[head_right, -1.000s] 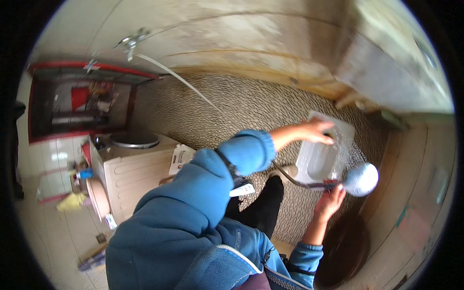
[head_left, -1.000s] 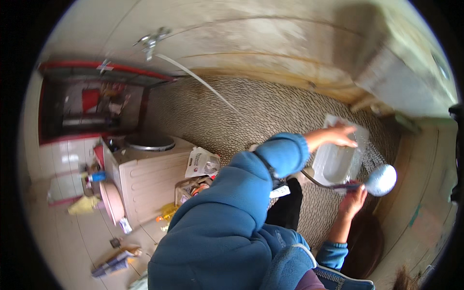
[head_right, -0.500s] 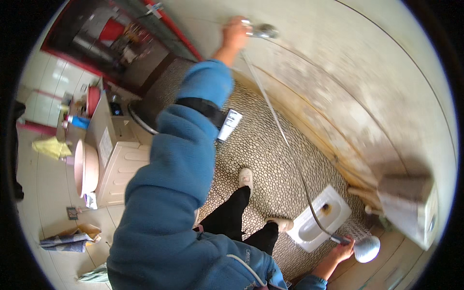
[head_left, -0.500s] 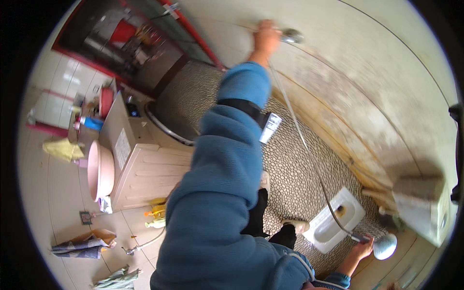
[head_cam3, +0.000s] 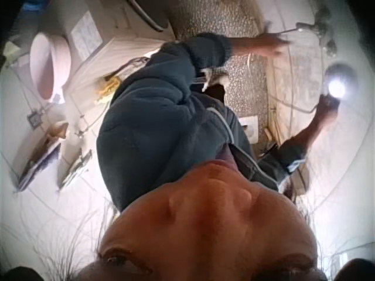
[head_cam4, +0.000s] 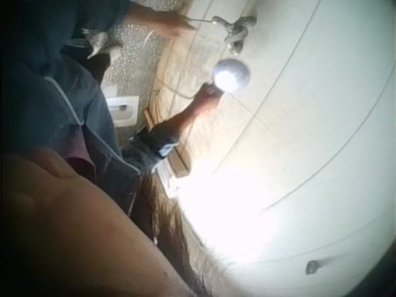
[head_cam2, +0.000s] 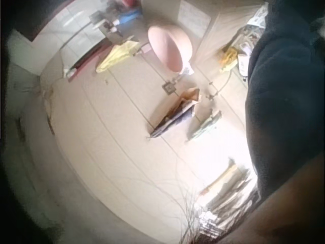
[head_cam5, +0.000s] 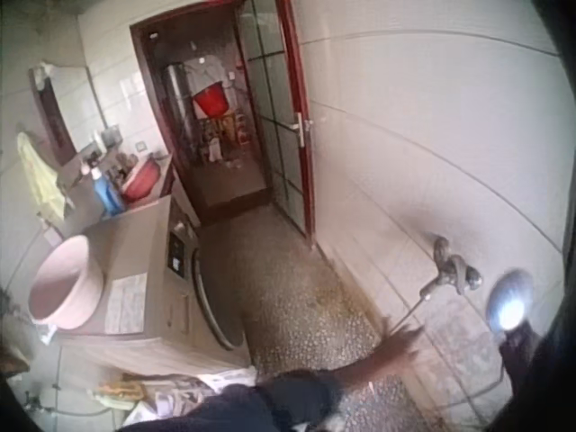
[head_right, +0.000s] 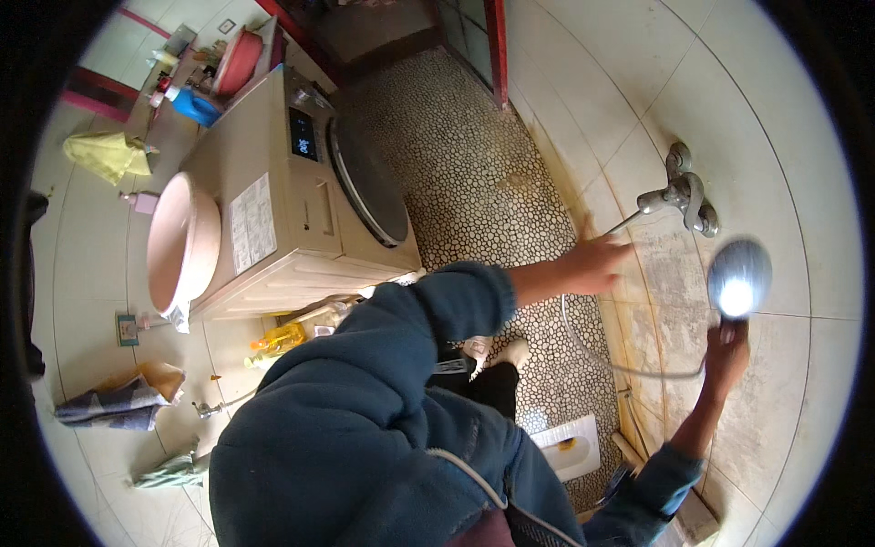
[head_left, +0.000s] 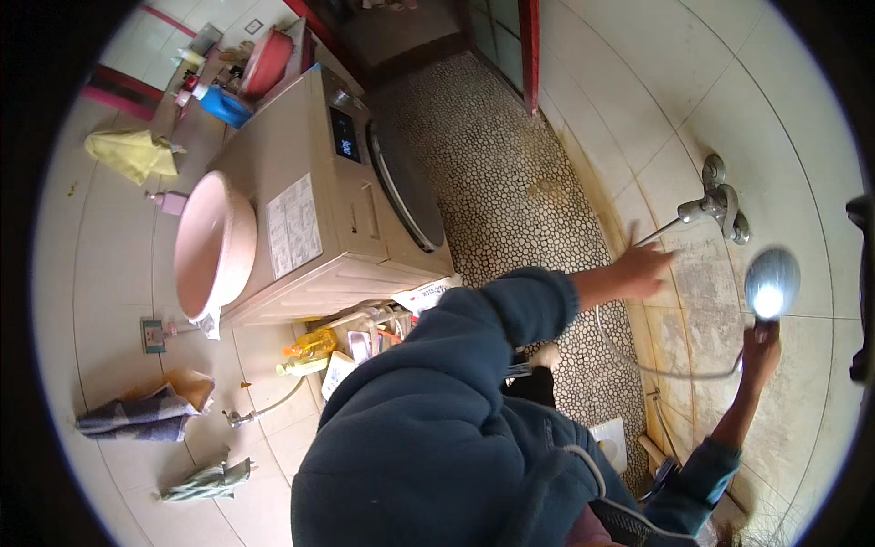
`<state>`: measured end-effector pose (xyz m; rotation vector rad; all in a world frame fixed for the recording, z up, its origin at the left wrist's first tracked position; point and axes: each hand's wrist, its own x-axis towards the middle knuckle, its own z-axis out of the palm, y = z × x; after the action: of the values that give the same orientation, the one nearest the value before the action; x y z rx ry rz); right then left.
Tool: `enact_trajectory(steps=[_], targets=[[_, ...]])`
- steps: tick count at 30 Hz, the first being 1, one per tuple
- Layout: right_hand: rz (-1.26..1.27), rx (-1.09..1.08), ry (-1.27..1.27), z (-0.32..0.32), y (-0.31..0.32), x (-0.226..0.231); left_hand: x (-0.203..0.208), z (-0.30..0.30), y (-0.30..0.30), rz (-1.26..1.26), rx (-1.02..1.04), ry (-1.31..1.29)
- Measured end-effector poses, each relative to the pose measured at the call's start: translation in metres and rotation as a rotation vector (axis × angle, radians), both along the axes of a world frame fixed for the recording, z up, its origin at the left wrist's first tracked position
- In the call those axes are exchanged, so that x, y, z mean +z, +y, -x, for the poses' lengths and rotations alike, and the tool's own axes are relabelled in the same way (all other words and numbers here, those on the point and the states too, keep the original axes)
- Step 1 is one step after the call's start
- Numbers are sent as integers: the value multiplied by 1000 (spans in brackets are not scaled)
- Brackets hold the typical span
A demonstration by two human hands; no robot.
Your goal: The person mops the floor with a mop, then enters the bathroom and rinses the mop in a basin. They pour water from the basin into the squat toilet, rinse a plastic cup, and scrub the toilet with a brush while pouring water from the cup. The person places the mop against the wall and continues scrubbing the toilet.
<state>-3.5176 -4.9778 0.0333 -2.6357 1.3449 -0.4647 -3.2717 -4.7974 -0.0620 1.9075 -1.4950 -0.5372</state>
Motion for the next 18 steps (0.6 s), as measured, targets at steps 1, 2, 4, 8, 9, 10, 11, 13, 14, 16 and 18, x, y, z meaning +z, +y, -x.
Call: enact_trajectory(steps=[1, 2, 4, 8, 9, 10, 11, 13, 14, 16, 18], targets=[[107, 96, -9, -32, -5, 13, -15, -12, 19, -228, -27, 142], [140, 181, -12, -64, -12, 25, -32, -31, 37, -403, -164, 0], [273, 197, 197, -119, -26, 43, -58, -66, 83, -549, -20, 17], [155, 216, 341, -211, -56, 44, -78, -142, 154, -750, 229, 62], [165, 220, 394, -230, -65, 39, -82, -159, 169, -741, 332, 66], [127, 224, 419, -246, -76, 35, -87, -173, 184, -684, 420, 139], [91, 235, 428, -262, -85, 29, -94, -187, 198, -634, 515, 182], [40, 267, 484, -288, -105, 16, -105, -208, 226, -511, 617, 337], [27, 292, 515, -298, -112, 8, -111, -216, 233, -458, 672, 411], [-48, 269, 623, -313, -119, -11, -119, -227, 245, -426, 746, 366], [-72, 320, 679, -322, -122, -26, -121, -240, 251, -462, 805, 296]])
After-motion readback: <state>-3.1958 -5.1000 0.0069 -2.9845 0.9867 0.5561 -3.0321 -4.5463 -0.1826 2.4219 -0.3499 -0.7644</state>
